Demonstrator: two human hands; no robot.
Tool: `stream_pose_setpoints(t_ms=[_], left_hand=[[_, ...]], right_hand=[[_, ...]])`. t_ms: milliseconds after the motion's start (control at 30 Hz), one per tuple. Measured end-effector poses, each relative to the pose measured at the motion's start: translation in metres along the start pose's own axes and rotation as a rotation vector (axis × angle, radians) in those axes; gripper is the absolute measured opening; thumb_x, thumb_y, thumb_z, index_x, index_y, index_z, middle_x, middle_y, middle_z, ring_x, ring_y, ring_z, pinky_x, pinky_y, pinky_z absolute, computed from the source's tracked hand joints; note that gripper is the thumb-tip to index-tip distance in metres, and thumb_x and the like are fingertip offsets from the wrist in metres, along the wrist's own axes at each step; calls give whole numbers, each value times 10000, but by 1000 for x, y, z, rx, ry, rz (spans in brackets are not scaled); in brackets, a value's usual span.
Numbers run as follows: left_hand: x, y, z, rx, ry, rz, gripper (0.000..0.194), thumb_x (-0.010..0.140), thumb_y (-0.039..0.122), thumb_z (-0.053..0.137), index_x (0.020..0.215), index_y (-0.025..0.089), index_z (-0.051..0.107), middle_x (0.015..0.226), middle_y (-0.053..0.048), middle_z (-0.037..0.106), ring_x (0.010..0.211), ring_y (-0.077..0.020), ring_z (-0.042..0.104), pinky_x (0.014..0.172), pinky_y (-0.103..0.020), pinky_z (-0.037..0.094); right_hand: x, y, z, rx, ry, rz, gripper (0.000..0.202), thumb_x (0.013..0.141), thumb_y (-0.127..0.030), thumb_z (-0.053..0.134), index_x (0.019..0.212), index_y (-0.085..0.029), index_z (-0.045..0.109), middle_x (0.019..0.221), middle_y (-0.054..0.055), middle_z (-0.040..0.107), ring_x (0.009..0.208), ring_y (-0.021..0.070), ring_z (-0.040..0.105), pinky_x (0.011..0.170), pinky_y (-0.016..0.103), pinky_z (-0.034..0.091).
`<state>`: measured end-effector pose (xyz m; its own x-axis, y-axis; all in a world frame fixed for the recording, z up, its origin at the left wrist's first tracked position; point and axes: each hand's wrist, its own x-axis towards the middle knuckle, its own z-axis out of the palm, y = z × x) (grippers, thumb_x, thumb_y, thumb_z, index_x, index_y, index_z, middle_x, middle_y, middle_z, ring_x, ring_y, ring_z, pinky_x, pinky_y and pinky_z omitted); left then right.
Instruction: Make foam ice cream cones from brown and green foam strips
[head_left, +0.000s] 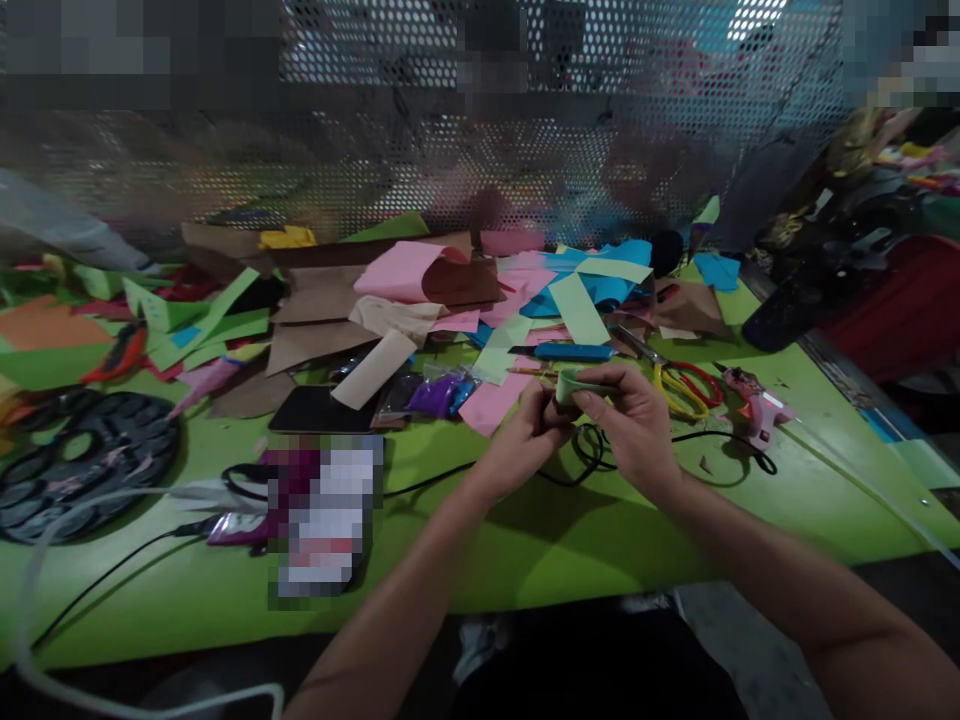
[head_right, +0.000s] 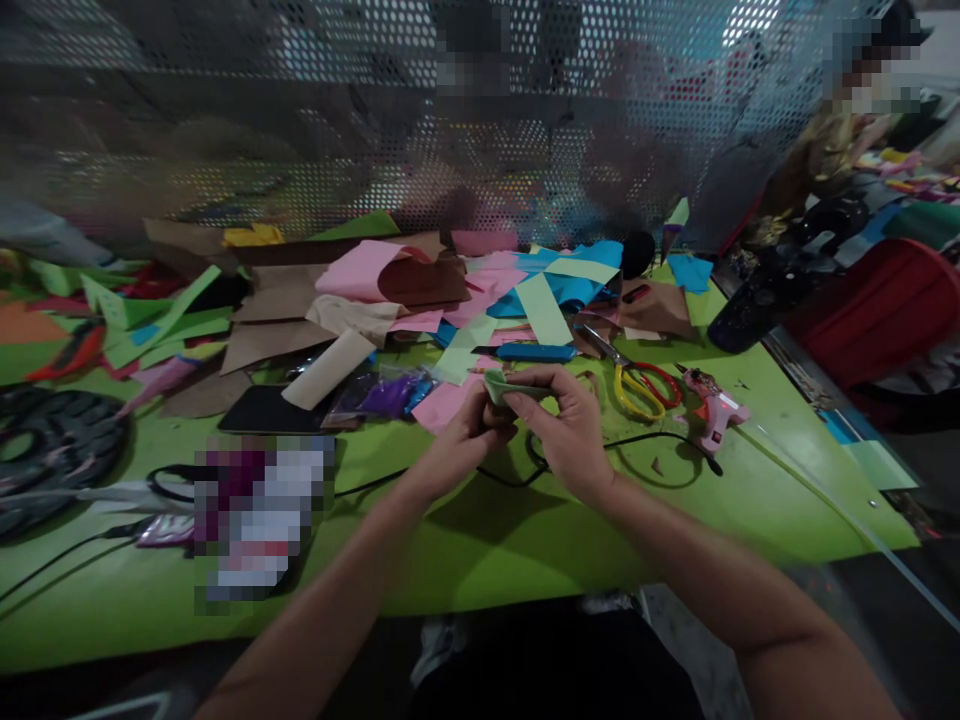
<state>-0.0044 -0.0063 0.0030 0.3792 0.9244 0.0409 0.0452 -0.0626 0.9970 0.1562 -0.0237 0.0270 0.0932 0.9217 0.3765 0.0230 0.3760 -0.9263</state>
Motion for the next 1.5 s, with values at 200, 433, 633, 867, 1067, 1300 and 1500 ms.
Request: stream_pose_setpoints(t_ms=[200,433,633,867,1067,1300,1500], left_hand=[[4,1,1,-67,16,35,319,772,312,756,1012,212,571,874,6,599,872,-168,552,827,-283,468],[7,4,-1,99,109,53,133,829,272,676,910,191,609,848,0,595,836,-157,531,822,-269,457],[5,3,0,205,33,40,223,881,221,562,1100,187,589,1069,-56,654,994,-194,571,928,-314,455],[3,2,0,209,15,-10,200,867,225,546,1063,186,553,959,-28,586,935,-193,537,910,-342,464],[2,0,0,259,-11,-6,236,886,243,534,1116,193,554,938,-20,597,908,-195,551,890,-350,476],[1,4,-3,311,-12,7,208,894,272,531,1083,193,566,958,-31,621,929,-205,570,881,-353,474],[1,6,-3,410,18,-27,150,865,259,542,1003,198,547,871,-8,591,810,-176,525,752,-313,439]], right_hand=[[3,-5,-3,-172,-49,-86,65,896,-246,734,960,-253,734,958,26,761,943,215,694,879,397,549],[16,-3,-16,-569,-84,-308,91,901,-236,736,938,-279,807,862,32,706,882,230,648,843,414,487],[15,-1,-15,-459,-146,-254,134,900,-182,720,965,-257,811,895,33,774,875,214,671,792,358,498],[16,2,-12,-205,-164,-35,46,815,-241,781,831,-213,750,807,12,758,758,184,686,711,305,535],[15,-1,-9,-191,-201,-16,50,808,-230,783,800,-208,739,786,9,765,759,181,699,726,302,555],[15,1,-12,-242,-256,-57,35,843,-235,766,833,-211,742,839,24,764,807,189,705,769,311,560],[19,-2,-18,-419,-287,-195,82,848,-141,741,825,-219,746,836,26,715,823,184,675,738,286,533]])
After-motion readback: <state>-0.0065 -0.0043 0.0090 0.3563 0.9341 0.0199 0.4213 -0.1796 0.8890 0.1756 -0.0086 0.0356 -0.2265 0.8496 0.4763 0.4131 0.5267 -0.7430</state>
